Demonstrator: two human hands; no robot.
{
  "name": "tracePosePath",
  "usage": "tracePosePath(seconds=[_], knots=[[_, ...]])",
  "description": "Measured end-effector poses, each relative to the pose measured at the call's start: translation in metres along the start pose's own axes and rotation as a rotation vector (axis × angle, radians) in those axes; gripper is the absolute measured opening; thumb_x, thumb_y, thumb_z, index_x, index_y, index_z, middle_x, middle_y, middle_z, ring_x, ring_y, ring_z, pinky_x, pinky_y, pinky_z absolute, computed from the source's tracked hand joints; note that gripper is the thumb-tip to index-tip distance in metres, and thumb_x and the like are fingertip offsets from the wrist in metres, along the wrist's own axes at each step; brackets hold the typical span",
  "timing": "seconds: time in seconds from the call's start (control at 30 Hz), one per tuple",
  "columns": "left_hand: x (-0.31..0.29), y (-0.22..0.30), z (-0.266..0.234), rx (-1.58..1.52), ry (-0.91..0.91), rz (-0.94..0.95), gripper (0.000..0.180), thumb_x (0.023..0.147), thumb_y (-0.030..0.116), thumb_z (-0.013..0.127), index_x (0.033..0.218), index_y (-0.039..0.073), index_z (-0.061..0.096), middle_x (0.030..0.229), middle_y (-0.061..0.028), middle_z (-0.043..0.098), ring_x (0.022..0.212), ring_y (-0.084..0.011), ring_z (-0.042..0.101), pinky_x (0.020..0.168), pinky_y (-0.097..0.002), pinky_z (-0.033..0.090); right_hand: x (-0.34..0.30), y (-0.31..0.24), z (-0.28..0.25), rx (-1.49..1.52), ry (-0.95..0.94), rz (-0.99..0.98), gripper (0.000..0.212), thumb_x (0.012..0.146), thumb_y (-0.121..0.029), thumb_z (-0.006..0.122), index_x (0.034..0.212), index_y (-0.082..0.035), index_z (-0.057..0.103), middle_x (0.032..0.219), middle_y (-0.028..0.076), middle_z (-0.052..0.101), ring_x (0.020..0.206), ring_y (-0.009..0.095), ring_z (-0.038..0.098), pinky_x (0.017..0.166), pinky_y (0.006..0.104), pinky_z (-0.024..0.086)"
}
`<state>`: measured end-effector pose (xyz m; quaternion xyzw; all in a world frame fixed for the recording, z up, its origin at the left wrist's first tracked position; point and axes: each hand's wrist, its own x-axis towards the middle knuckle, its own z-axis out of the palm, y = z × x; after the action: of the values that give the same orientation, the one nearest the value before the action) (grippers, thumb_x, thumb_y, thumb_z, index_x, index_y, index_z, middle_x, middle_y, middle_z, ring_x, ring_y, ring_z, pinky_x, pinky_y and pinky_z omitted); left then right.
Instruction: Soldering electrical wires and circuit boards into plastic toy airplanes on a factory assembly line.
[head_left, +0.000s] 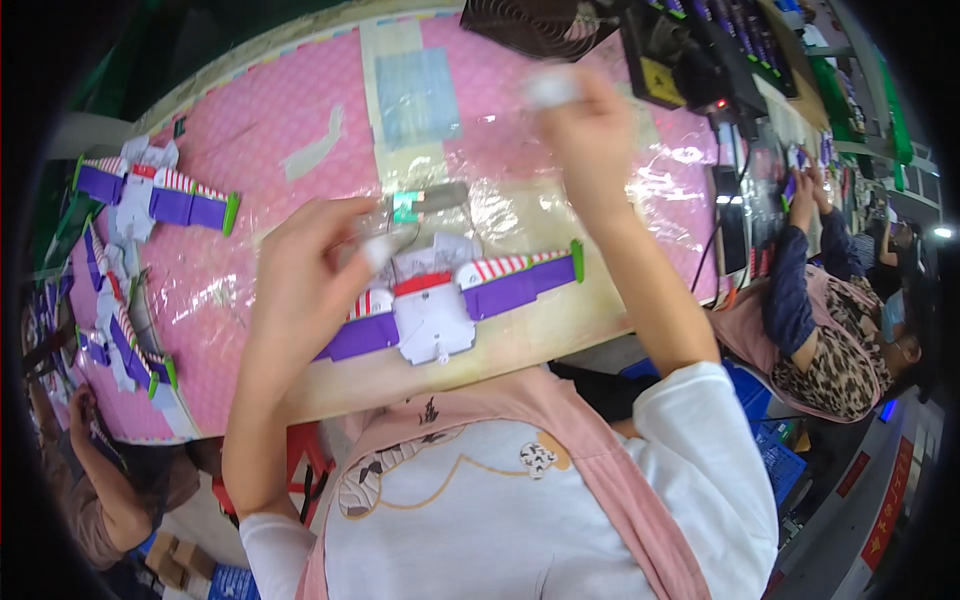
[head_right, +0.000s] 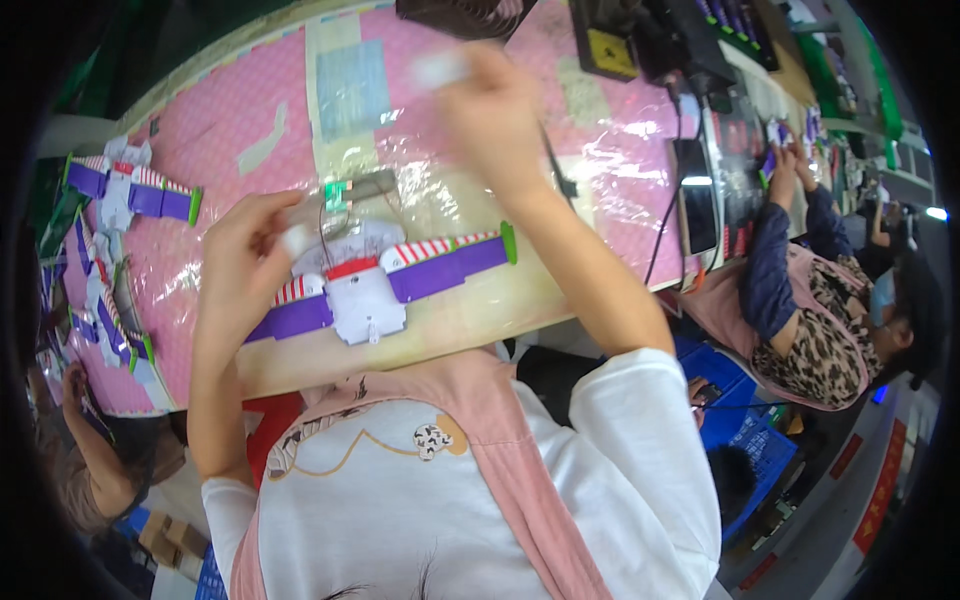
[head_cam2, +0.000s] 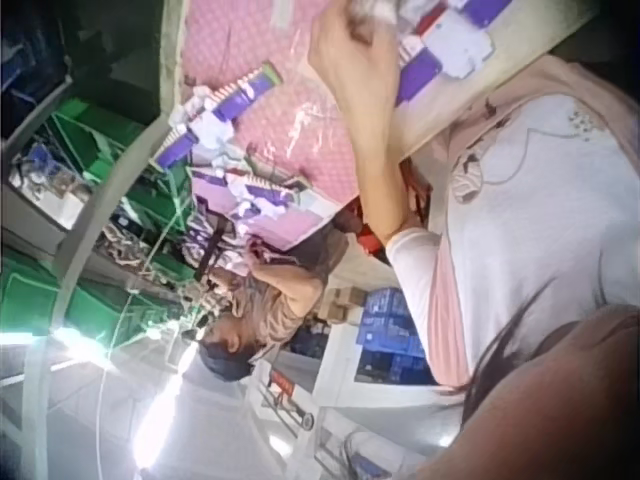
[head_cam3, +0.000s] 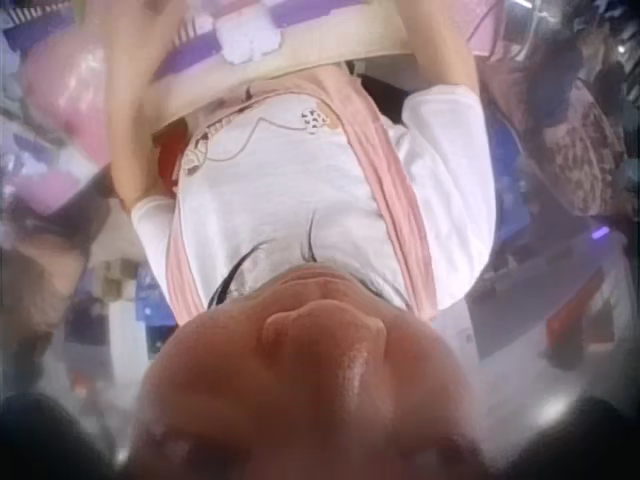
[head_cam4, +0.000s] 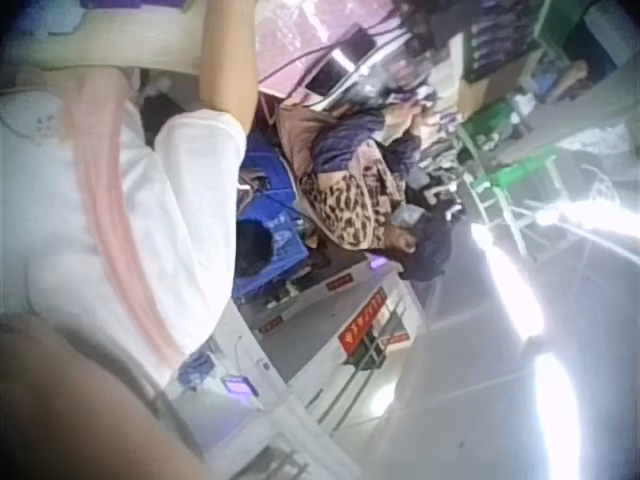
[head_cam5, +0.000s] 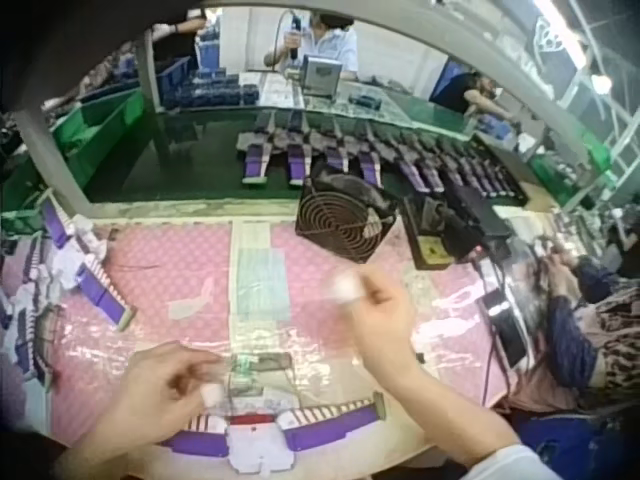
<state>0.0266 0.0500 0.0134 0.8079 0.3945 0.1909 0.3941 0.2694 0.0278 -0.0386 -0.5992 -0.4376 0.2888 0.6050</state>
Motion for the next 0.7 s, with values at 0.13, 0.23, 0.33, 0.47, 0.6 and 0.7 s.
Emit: tracePosePath(seconds=[0.13,0.23,0.33,0.47,0.6,0.7], knots=[[-0.011,-0.012,-0.007,-0.226,0.238,-0.130,0.006,0.080,0.004,0.058,0.081,-0.002,0.058,0.071,-0.0084,0.054,0.058,-0.0146,0.050,0.054,-0.0253,0.039,0.058,0.011,-0.114,0.704,0.572,0.378,0.049,0.087,-0.042,0.053,0.107,0.001,0.040,0.091,0.013,0.056,0.055,0.017,0.043,0.047,0.0264,0.039],[-0.018,0.010,-0.005,0.095,0.260,-0.018,0.005,0.079,0.003,0.059,0.079,-0.002,0.058,0.067,-0.0086,0.052,0.057,-0.0154,0.049,0.052,-0.0264,0.038,0.053,0.001,-0.132,0.451,0.680,0.245,0.049,0.090,-0.043,0.045,0.116,-0.003,0.040,0.093,0.016,0.059,0.058,0.019,0.050,0.049,0.0261,0.042],[-0.044,0.017,-0.009,0.297,0.305,-0.002,0.004,0.077,0.002,0.061,0.078,-0.002,0.058,0.066,-0.0091,0.050,0.056,-0.0173,0.049,0.050,-0.0279,0.037,0.039,-0.003,-0.111,0.224,0.727,0.135,0.044,0.091,-0.040,0.042,0.116,-0.004,0.048,0.087,0.015,0.063,0.056,0.016,0.053,0.047,0.0219,0.041],[-0.056,0.012,-0.001,0.279,0.338,-0.030,0.005,0.073,-0.001,0.062,0.078,-0.001,0.059,0.064,-0.0102,0.049,0.054,-0.0208,0.049,0.049,-0.0307,0.038,-0.062,-0.015,-0.082,0.414,0.610,0.090,0.034,0.090,-0.027,0.046,0.105,0.003,0.055,0.077,0.013,0.061,0.051,0.012,0.049,0.043,0.0211,0.036],[-0.050,0.006,0.007,0.259,0.374,0.017,0.008,0.068,-0.001,0.063,0.075,0.001,0.061,0.064,-0.0093,0.050,0.051,-0.0217,0.050,0.046,-0.0309,0.039,-0.089,-0.028,-0.022,0.578,0.302,0.368,0.021,0.088,-0.019,0.050,0.089,0.002,0.054,0.063,0.011,0.058,0.044,0.012,0.047,0.039,0.0233,0.034],[-0.045,0.001,0.010,0.259,0.375,0.006,0.007,0.067,-0.001,0.064,0.072,0.002,0.060,0.063,-0.0085,0.050,0.047,-0.0206,0.049,0.043,-0.0315,0.038,-0.085,-0.018,-0.010,0.508,0.197,0.480,0.017,0.087,-0.017,0.051,0.082,-0.001,0.052,0.060,0.011,0.057,0.042,0.012,0.046,0.039,0.0231,0.035]])
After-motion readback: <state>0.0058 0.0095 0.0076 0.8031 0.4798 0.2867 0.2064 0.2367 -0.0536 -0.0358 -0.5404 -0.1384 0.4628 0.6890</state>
